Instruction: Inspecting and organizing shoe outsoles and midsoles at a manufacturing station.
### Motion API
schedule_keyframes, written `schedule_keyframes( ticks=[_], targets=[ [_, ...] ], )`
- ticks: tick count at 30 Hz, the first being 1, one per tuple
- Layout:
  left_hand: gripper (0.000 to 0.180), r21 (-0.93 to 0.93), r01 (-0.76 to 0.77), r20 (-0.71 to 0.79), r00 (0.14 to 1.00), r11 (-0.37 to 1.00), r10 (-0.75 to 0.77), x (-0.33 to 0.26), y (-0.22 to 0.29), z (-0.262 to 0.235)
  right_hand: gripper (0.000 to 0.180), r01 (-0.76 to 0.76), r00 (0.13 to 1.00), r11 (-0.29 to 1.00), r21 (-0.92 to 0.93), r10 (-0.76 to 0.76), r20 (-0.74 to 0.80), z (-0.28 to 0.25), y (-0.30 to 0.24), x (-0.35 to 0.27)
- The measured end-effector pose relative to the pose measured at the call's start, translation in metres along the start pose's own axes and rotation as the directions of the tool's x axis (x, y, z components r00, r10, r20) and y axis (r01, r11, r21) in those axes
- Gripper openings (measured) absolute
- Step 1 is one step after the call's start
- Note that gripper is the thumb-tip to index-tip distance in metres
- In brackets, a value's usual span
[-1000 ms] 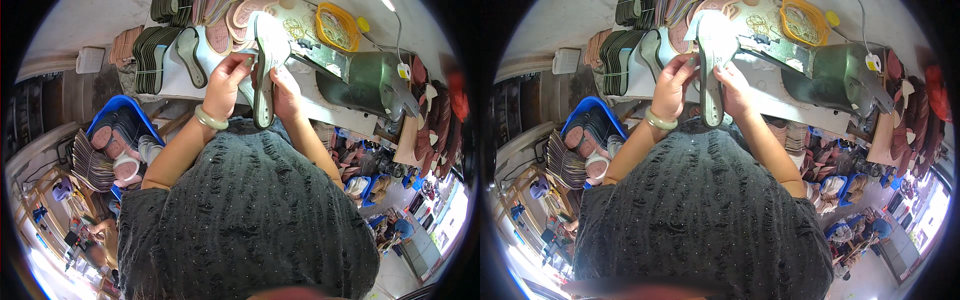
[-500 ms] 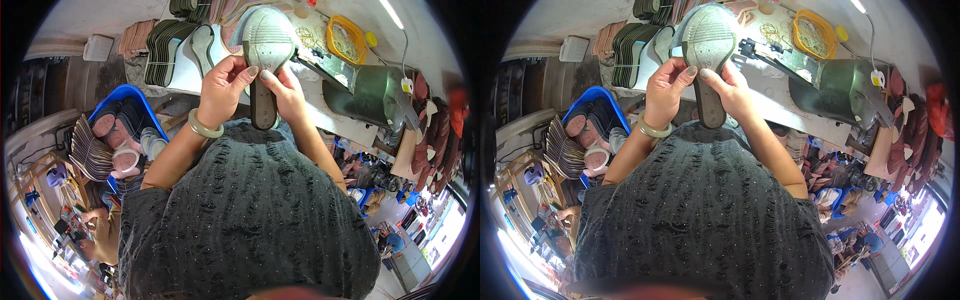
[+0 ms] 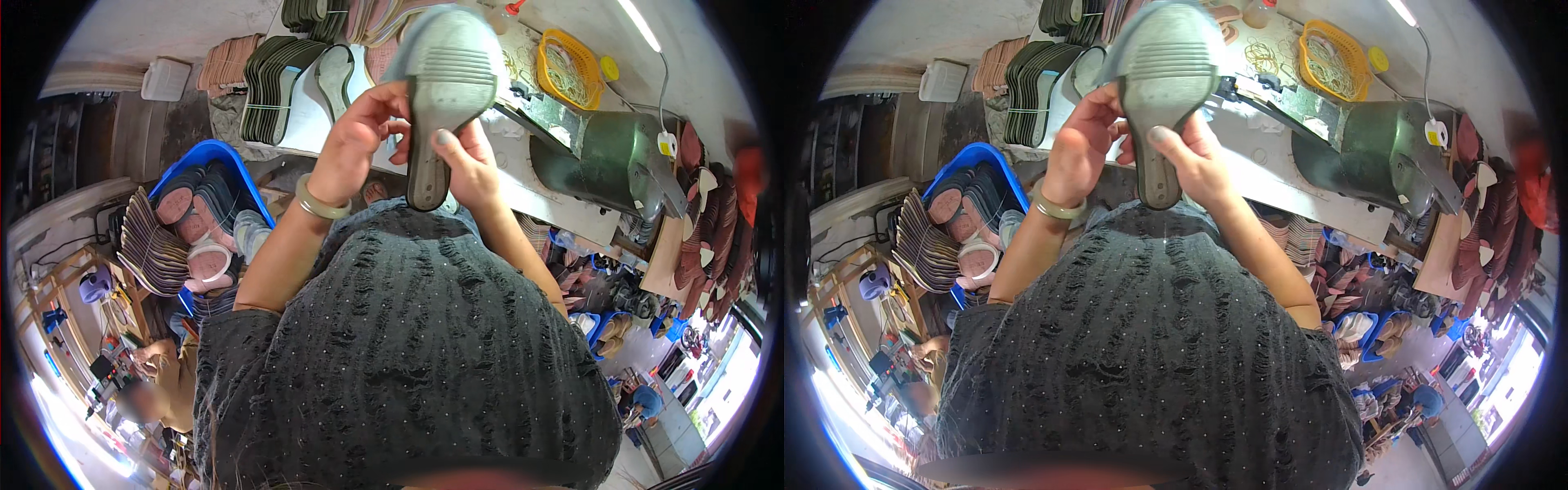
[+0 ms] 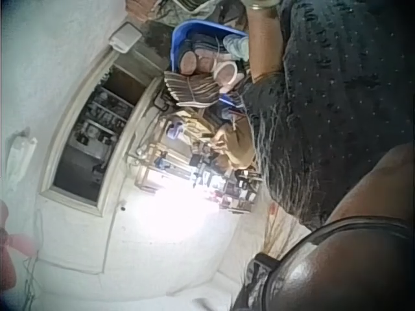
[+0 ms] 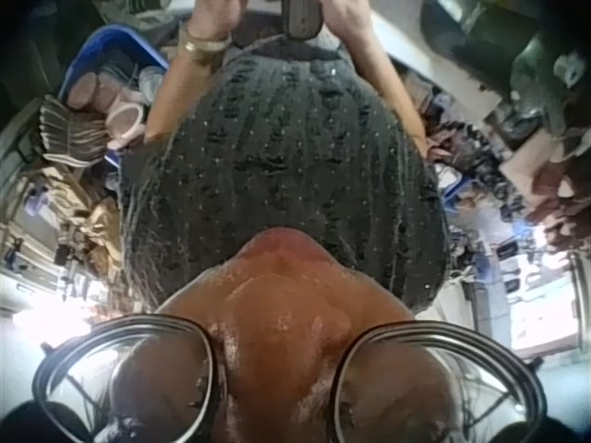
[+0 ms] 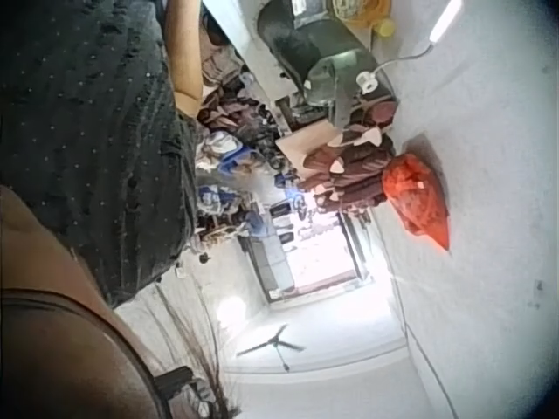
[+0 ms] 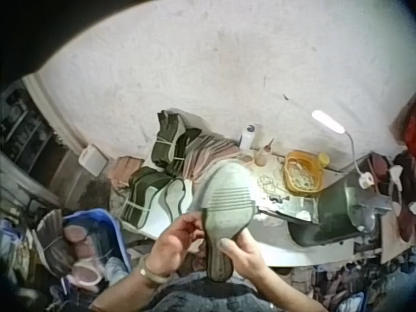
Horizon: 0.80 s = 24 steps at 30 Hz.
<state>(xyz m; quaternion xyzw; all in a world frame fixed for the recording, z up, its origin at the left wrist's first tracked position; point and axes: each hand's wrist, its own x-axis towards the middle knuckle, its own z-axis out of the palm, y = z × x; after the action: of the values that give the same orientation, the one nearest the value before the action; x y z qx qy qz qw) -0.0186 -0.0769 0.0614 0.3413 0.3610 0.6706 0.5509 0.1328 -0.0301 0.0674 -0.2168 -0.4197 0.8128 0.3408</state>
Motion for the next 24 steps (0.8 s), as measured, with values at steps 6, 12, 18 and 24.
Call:
schedule_keyframes(
  ticks=[6,12,18,24],
  targets=[
    [0.068,-0.359,0.404,0.116,0.914,0.841,-0.389,0.011,0.018,-0.002,0.034,0.041,0.971,0.994,0.105,-0.064,0.229,0.003,0.009,-0.002],
    [0.057,0.099,0.219,0.012,0.975,0.971,-0.221,0.011,0.020,0.011,0.029,0.104,0.990,0.841,-0.531,-0.138,-0.025,-0.004,0.005,-0.009],
    [0.044,0.042,0.127,-0.086,0.989,0.991,-0.123,0.007,0.007,0.026,0.028,0.041,0.998,0.611,-0.791,-0.064,0.003,-0.011,-0.006,-0.008],
    [0.050,0.181,0.327,0.112,0.930,0.928,-0.349,0.030,0.012,0.006,0.064,-0.054,0.984,0.536,-0.842,0.170,0.045,-0.059,-0.009,-0.025]
  ],
)
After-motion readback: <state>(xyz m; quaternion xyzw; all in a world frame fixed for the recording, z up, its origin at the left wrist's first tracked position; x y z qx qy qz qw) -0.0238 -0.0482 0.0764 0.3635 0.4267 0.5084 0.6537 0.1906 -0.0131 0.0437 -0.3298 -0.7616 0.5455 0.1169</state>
